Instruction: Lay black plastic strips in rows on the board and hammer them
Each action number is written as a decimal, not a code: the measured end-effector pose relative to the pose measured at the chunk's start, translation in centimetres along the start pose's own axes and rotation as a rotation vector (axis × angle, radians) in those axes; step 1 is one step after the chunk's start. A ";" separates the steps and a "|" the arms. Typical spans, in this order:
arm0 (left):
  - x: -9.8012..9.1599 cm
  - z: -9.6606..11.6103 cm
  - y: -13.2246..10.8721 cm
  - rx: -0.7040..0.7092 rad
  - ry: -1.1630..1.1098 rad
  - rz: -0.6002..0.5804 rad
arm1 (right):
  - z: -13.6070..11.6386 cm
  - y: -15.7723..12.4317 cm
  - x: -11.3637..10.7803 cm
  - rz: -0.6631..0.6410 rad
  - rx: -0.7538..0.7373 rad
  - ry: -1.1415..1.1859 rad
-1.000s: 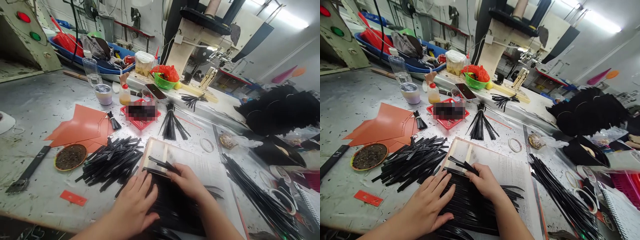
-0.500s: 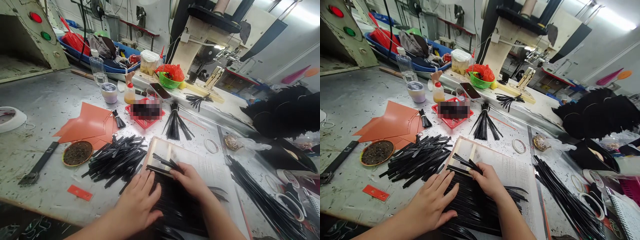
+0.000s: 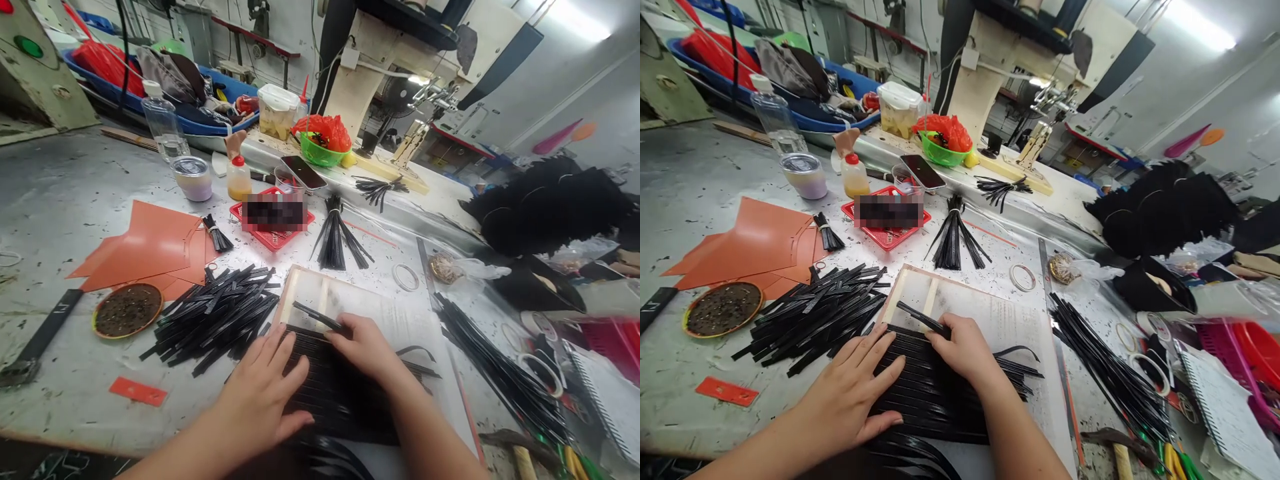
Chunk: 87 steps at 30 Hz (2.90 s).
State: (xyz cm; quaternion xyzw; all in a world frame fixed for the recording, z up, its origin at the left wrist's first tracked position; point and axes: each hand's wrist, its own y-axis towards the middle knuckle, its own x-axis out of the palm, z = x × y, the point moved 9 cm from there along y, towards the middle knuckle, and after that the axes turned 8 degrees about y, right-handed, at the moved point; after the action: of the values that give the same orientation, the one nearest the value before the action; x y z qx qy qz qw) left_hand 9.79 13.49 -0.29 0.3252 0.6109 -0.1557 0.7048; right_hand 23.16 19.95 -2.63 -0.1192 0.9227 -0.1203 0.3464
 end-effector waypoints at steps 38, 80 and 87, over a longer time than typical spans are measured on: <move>0.2 0.7 0.0 0.098 0.038 -0.085 | -0.9 1.0 1.7 -0.148 0.001 0.120; 0.2 -0.5 1.2 0.040 0.022 -0.099 | 1.3 0.4 -1.0 0.097 0.030 0.072; 0.0 0.1 2.5 0.096 0.011 -0.091 | 0.9 0.4 -1.0 0.113 0.005 -0.017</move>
State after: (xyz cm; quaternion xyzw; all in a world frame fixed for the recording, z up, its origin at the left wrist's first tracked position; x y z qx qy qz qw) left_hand 11.39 15.27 0.36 0.3314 0.6206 -0.2147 0.6774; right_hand 24.45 20.49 -2.83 -0.0669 0.9246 -0.1018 0.3609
